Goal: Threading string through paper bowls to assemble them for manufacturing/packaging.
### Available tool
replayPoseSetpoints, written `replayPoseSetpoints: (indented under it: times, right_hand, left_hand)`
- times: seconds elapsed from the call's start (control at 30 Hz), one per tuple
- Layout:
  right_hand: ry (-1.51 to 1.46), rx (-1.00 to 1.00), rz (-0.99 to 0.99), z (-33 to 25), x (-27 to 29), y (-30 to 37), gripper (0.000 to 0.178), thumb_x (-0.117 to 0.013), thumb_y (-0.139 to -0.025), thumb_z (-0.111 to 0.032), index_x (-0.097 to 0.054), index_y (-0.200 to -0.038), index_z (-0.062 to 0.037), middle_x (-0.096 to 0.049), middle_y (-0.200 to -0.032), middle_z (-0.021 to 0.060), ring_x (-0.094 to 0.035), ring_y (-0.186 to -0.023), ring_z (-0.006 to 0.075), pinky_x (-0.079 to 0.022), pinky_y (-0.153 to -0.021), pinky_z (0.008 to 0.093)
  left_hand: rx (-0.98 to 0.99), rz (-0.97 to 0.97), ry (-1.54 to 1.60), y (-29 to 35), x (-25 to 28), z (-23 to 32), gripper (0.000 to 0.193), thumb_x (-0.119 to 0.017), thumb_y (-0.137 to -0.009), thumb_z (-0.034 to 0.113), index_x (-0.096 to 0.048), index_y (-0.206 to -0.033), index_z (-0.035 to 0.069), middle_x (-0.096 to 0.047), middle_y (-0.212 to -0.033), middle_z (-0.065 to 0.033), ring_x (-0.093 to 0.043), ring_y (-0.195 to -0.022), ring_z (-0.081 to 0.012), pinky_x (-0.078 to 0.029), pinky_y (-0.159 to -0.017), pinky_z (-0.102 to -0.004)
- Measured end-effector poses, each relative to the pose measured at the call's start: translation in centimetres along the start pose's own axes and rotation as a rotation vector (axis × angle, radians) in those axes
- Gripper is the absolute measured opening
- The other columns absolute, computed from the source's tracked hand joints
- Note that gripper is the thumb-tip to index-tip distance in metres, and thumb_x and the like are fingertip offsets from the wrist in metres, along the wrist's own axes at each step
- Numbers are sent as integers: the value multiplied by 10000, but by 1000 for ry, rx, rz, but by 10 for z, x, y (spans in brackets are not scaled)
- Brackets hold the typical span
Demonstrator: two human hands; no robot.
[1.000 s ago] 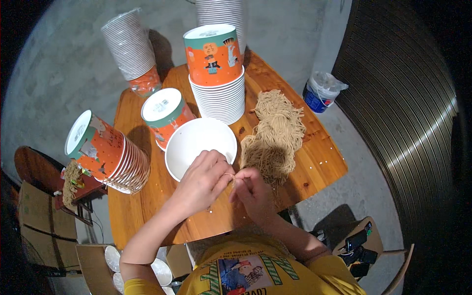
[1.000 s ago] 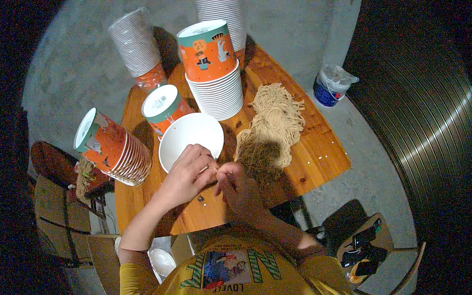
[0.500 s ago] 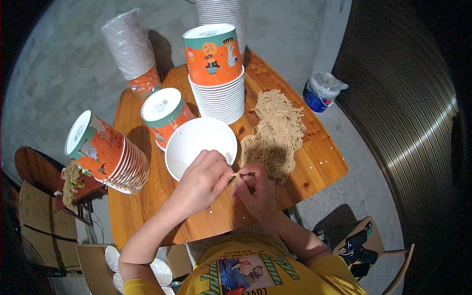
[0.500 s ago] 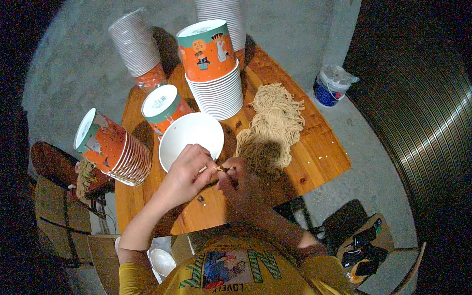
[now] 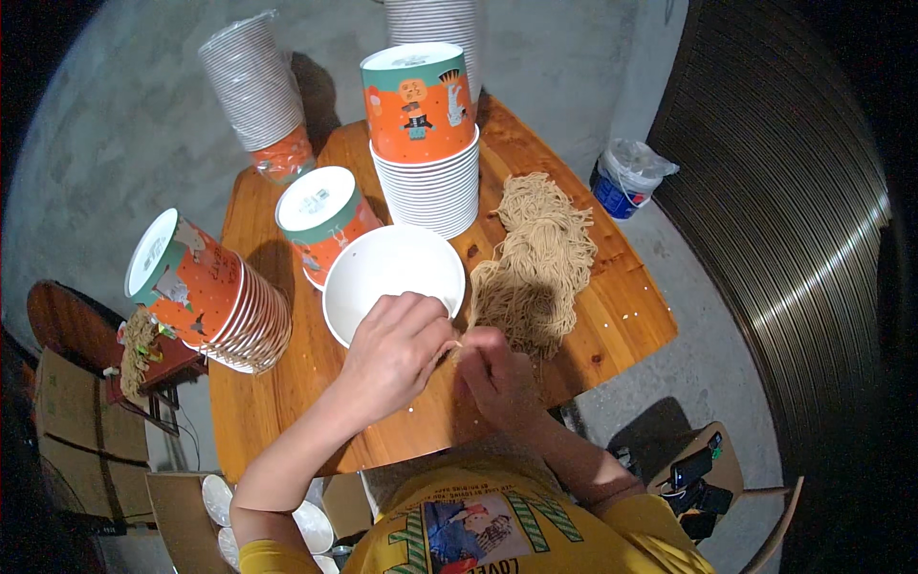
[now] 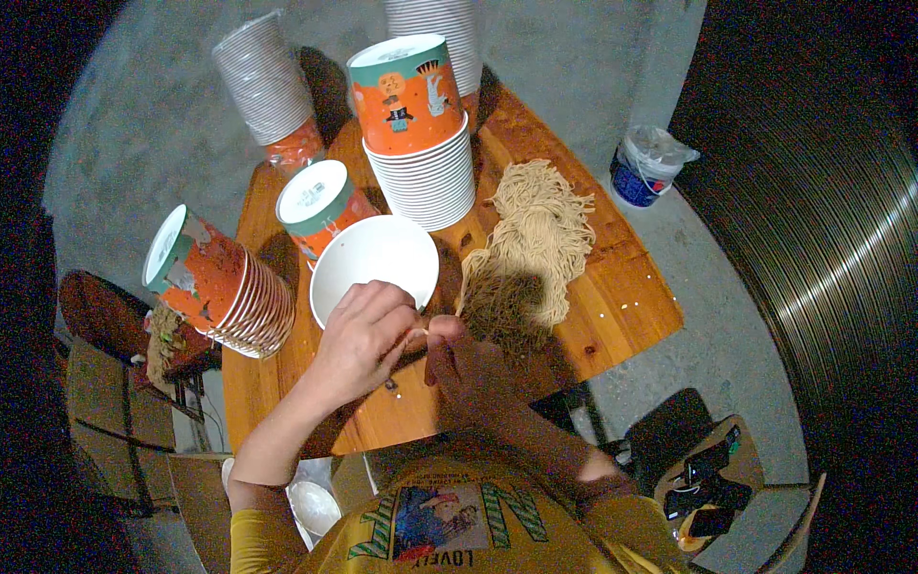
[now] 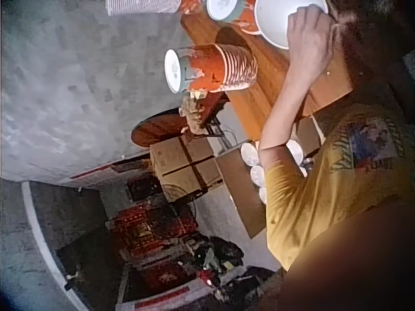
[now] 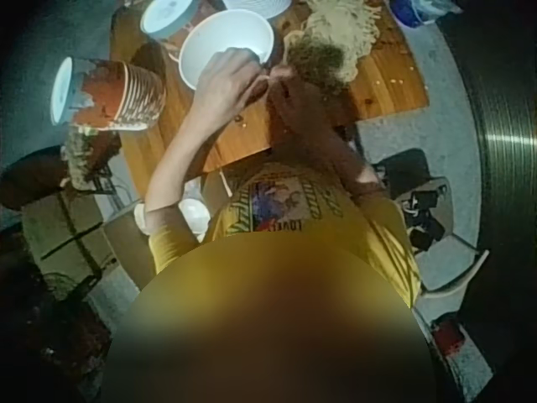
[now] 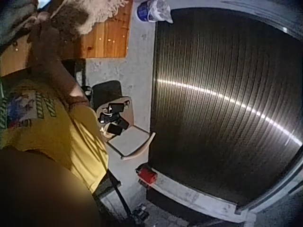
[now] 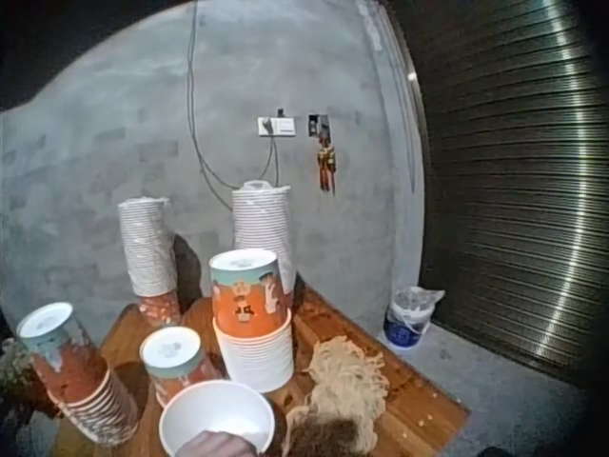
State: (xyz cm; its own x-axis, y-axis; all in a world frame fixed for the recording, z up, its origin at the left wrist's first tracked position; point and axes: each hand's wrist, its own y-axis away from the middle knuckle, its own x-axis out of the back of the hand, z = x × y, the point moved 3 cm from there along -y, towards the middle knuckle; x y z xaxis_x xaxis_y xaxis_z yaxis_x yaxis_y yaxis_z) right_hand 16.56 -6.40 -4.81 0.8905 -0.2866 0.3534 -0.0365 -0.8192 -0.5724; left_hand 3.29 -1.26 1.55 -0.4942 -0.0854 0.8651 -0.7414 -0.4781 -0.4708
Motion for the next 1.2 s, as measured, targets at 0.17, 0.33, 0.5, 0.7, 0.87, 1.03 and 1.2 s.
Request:
replayPoseSetpoints:
  times: [0.17,0.33,0.5,0.7,0.87,1.03,1.2]
  right_hand:
    - [-253,-256,-69,2,-6,8,71,-467,-957,-130,-447,-985,-68,-527,-523,39,-520,-435,126,-413,-428,277]
    - [-357,-428,-78,7,-8,19,103,-479,-950,-129,-444,-994,-42,-577,-629,67,-567,-534,128,-444,-493,268]
    - [-211,-451,-141,2,-4,30,149,-530,-919,-131,-498,-1022,-28,-626,-775,108,-628,-681,190,-491,-614,311]
    - [140,-32,-175,-9,-8,36,143,-600,-841,-115,-590,-954,-29,-630,-811,133,-621,-764,319,-499,-680,382]
    - [147,-6,-177,-13,-8,34,109,-618,-827,-114,-588,-894,-34,-591,-748,131,-573,-694,323,-474,-625,407]
    - [160,51,-152,-11,-7,34,85,-621,-815,-101,-588,-857,-35,-577,-734,122,-561,-680,307,-471,-613,403]
    - [200,111,-180,-11,-7,33,72,-619,-811,-92,-588,-844,-35,-584,-752,114,-563,-683,297,-473,-613,399]
  left_hand:
    - [-34,-12,-95,2,1,2,110,-629,-725,104,-594,-821,64,-538,-902,-40,-521,-941,-224,-377,-845,-353]
    - [27,114,-25,9,4,5,161,-651,-744,69,-585,-889,45,-546,-921,-73,-521,-944,-272,-404,-811,-373]
    - [436,473,282,63,-11,18,92,-608,-826,32,-537,-882,20,-544,-836,-116,-545,-769,-253,-445,-705,-324]
    - [1097,203,1307,82,-59,19,145,-568,-916,189,-600,-970,58,-531,-797,56,-432,-650,-19,-336,-559,-167]
    - [1132,128,1415,79,-60,15,109,-568,-904,201,-612,-931,105,-529,-761,95,-344,-536,24,-235,-452,-159]
    - [1150,139,1581,76,-64,15,74,-564,-887,153,-606,-914,99,-538,-753,80,-385,-560,15,-273,-489,-154]
    - [1234,260,1760,71,-63,19,94,-552,-876,82,-564,-946,21,-577,-824,-25,-522,-729,-106,-419,-659,-215]
